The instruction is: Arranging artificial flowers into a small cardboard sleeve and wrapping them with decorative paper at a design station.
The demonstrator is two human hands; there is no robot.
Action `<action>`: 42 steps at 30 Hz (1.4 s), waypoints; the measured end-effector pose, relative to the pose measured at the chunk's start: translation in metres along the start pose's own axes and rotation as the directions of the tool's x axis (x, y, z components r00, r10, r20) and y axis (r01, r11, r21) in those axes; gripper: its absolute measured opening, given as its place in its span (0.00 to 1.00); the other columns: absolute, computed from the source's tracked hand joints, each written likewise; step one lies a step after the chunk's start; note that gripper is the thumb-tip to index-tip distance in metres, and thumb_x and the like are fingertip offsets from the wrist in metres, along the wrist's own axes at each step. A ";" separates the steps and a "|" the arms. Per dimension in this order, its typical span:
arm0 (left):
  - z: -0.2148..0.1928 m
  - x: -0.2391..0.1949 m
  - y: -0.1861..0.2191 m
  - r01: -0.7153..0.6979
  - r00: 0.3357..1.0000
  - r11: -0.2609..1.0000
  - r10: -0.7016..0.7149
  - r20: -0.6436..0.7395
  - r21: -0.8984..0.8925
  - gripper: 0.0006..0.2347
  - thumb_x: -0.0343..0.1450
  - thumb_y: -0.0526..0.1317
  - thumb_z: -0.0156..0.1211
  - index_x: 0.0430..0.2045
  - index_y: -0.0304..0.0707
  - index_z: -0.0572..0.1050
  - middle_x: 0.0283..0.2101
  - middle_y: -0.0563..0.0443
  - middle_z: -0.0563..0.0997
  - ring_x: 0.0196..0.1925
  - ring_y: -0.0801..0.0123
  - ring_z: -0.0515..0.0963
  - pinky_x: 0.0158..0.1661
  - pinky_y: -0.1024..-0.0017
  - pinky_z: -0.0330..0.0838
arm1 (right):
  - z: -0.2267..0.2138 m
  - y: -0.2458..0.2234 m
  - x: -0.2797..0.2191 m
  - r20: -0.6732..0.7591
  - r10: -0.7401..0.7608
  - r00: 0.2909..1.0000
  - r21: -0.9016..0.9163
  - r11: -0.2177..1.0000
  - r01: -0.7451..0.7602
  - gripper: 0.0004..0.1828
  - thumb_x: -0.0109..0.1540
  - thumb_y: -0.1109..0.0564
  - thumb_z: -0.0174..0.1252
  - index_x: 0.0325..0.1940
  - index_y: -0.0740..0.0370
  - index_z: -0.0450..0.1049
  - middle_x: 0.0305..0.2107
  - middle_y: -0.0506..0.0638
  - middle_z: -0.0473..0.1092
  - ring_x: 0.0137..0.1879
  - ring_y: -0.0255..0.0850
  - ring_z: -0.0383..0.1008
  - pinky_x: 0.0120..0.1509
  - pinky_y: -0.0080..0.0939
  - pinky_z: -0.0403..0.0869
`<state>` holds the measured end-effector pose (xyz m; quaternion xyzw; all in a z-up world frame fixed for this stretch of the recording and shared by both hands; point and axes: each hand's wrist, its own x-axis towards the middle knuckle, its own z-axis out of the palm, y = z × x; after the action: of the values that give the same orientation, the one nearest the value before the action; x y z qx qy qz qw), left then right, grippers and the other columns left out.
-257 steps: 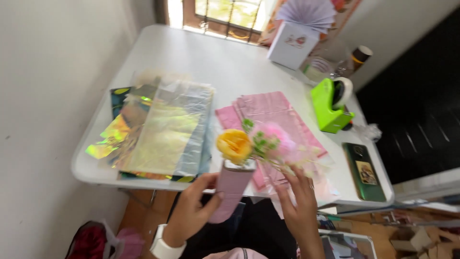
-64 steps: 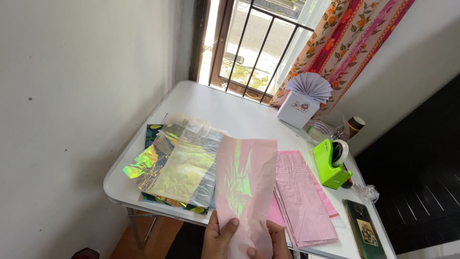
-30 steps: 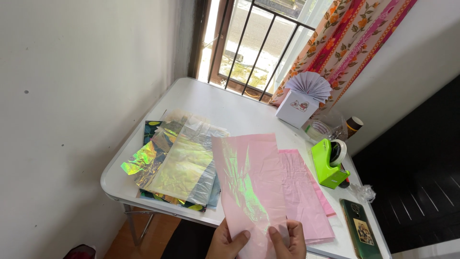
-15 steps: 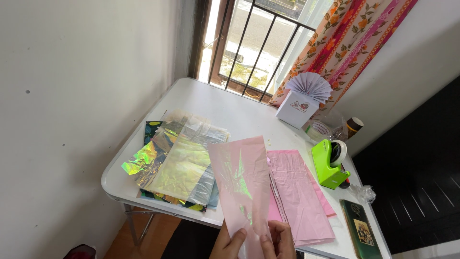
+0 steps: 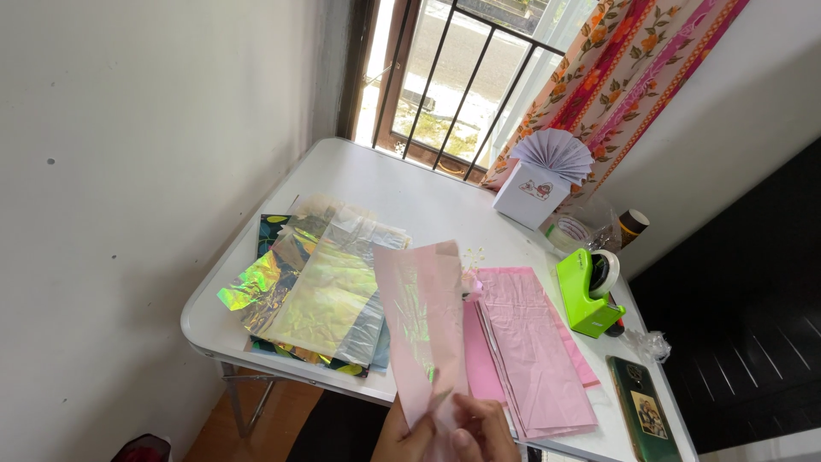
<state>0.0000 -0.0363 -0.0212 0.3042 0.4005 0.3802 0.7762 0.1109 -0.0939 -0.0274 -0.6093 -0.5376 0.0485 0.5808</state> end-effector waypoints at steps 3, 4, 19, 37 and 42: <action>0.013 -0.021 0.027 0.181 0.977 0.928 -0.208 -0.051 -0.325 0.23 0.70 0.26 0.51 0.60 0.39 0.82 0.52 0.35 0.88 0.50 0.60 0.84 0.51 0.72 0.75 | -0.006 0.019 -0.001 0.078 -0.040 0.996 -0.075 0.996 0.046 0.21 0.63 0.41 0.52 0.44 0.52 0.86 0.40 0.44 0.79 0.27 0.31 0.78 0.29 0.26 0.76; 0.003 -0.006 0.007 0.181 0.977 0.928 -0.209 -0.051 -0.325 0.23 0.70 0.26 0.51 0.60 0.39 0.82 0.52 0.35 0.88 0.50 0.60 0.84 0.51 0.72 0.75 | -0.006 0.015 0.000 0.079 -0.039 0.996 -0.075 0.996 0.045 0.21 0.63 0.41 0.52 0.44 0.52 0.86 0.40 0.44 0.79 0.27 0.31 0.78 0.29 0.26 0.76; -0.019 0.018 -0.030 0.033 0.906 0.994 0.014 0.424 -0.104 0.27 0.67 0.31 0.59 0.66 0.42 0.71 0.55 0.41 0.85 0.56 0.65 0.84 0.58 0.73 0.72 | -0.012 0.072 -0.005 0.062 0.425 0.903 0.449 0.796 -0.405 0.23 0.53 0.58 0.70 0.50 0.66 0.74 0.22 0.55 0.70 0.24 0.37 0.66 0.25 0.34 0.61; -0.025 0.025 -0.029 -0.031 0.802 0.992 -0.048 0.595 0.121 0.26 0.67 0.39 0.68 0.61 0.34 0.71 0.53 0.50 0.83 0.52 0.74 0.81 0.54 0.74 0.76 | -0.029 0.080 0.003 0.040 0.539 0.842 0.731 0.559 -0.392 0.09 0.60 0.67 0.63 0.35 0.60 0.69 0.30 0.52 0.75 0.40 0.41 0.76 0.45 0.41 0.75; -0.024 0.016 -0.014 -0.117 0.783 0.970 -0.043 0.620 0.214 0.21 0.69 0.41 0.66 0.56 0.35 0.74 0.51 0.53 0.83 0.52 0.74 0.81 0.54 0.74 0.75 | -0.034 0.065 0.011 0.054 0.513 0.857 0.725 0.569 -0.387 0.05 0.66 0.61 0.55 0.45 0.63 0.73 0.36 0.54 0.75 0.42 0.41 0.74 0.47 0.41 0.73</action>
<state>-0.0091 -0.0267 -0.0504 0.5119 0.1601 0.2229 0.8140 0.1774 -0.0921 -0.0594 -0.4533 -0.2530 0.3498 0.7799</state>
